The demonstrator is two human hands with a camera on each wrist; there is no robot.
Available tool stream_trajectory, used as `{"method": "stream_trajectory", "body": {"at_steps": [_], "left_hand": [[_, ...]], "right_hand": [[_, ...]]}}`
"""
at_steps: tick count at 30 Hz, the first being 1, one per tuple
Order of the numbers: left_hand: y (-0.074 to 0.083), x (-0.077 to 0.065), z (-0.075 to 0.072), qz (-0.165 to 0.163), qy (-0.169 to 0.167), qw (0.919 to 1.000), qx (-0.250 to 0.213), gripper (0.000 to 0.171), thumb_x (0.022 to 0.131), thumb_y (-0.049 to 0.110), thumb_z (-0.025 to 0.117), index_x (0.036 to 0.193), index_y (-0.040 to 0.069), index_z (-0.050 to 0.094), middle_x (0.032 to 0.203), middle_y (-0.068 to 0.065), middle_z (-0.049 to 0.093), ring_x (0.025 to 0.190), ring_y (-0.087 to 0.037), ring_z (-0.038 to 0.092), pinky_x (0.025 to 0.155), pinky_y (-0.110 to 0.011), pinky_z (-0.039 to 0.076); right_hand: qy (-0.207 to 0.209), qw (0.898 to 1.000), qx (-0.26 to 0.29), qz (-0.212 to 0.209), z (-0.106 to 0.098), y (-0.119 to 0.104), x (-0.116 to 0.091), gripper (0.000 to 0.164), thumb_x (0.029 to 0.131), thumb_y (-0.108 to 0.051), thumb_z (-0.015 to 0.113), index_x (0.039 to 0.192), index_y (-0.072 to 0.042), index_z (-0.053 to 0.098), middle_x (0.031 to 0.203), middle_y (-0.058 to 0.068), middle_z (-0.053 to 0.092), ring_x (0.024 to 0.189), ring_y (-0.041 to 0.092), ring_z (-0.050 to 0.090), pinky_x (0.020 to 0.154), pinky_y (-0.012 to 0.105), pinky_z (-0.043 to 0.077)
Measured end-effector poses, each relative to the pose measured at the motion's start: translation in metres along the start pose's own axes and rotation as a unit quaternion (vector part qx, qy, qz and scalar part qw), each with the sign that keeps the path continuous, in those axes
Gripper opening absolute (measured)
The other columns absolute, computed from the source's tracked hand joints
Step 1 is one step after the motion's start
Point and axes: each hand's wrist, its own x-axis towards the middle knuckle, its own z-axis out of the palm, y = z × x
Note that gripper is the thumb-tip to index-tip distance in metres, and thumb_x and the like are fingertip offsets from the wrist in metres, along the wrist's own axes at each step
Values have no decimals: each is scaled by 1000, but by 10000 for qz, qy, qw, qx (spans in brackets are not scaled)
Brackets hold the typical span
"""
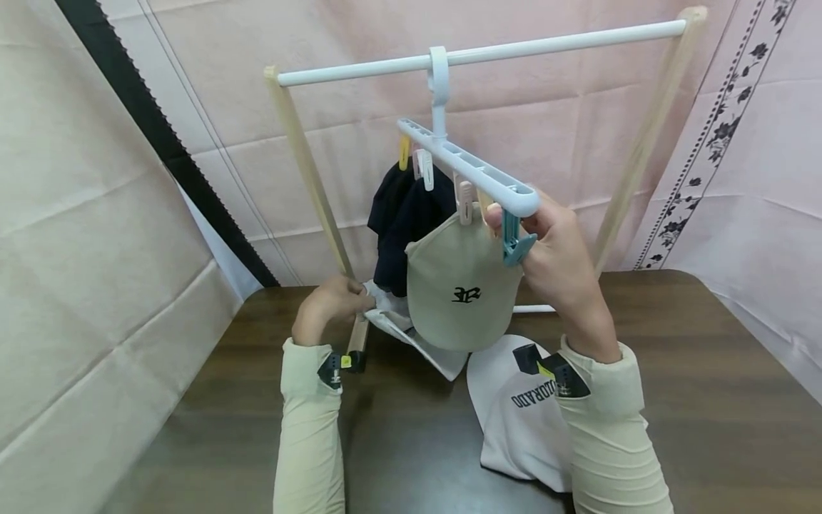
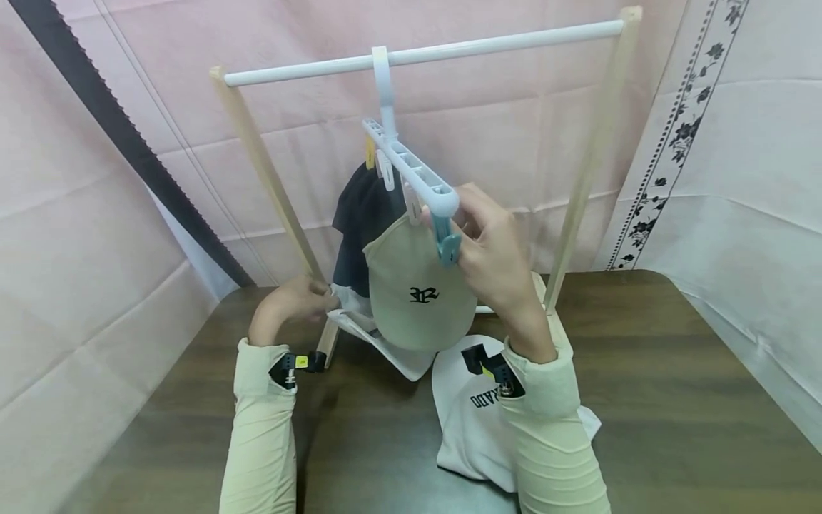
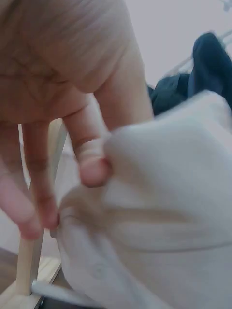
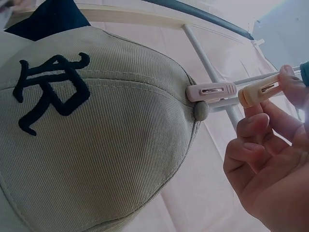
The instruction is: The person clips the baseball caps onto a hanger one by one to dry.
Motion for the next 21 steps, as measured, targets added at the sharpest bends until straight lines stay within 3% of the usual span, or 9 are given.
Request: {"method": "stream_trajectory", "body": {"at_steps": [3,6,8,10,11,13,15,19,21], "left_hand": [[3,-6,-2,575,-37,9982,145,25,95,21,65,72,13,67,130,-17,68,112,-32,64,75,-31,46],[4,-8,-2,1007,-166,9945,220,28,94,21,64,68,14,59,110,-11,71,98,-28,64,71,-31,42],[4,-6,-2,1157,-324,9924,281,31,97,20,62,67,16,53,83,-4,61,76,-20,55,65,-31,38],[2,-4,-1,1176,-481,9910,412,29,103,22,57,76,15,64,75,0,49,68,-18,46,66,-33,41],[1,-2,-1,1136,-552,9908,479,28,106,23,54,85,12,71,80,-2,55,72,-19,51,71,-35,45],[-2,0,0,988,-649,9905,696,34,109,25,47,111,6,75,102,-10,66,92,-25,61,86,-41,51],[-6,2,1,783,-789,9902,846,39,111,25,46,132,1,69,123,-17,66,111,-30,60,100,-47,49],[-14,7,6,424,-954,9896,986,21,109,18,50,109,4,66,110,-14,61,99,-27,57,87,-42,49],[-18,9,9,331,-817,9904,1062,14,107,12,52,98,7,62,101,-10,56,90,-25,53,80,-40,45]], "right_hand": [[-32,10000,-62,-13,2,1,0,33,99,-8,74,131,0,70,124,9,69,103,20,63,90,32,50],[-38,10000,-40,-67,2,2,0,33,100,-6,73,131,2,69,123,9,69,100,21,62,85,31,49],[-31,9999,19,-112,2,2,0,31,99,-4,73,129,4,69,121,8,69,98,21,61,82,31,47],[-3,9999,47,-136,1,2,0,31,99,-3,73,128,4,69,119,8,69,98,20,62,82,30,47],[17,9999,62,-142,1,2,0,31,99,-3,73,128,4,69,119,7,69,98,20,62,83,30,48],[67,9998,61,-150,0,1,1,30,98,-3,74,127,5,70,117,6,69,97,19,63,83,29,48],[104,9998,45,-159,0,1,1,29,98,-3,74,126,4,70,116,5,69,97,18,63,84,29,48],[146,9996,53,-228,2,2,2,26,98,-2,74,122,5,71,107,3,67,91,19,62,79,29,47],[160,9995,61,-264,4,3,2,23,98,-1,74,119,6,71,103,3,66,88,19,62,77,29,47]]}}
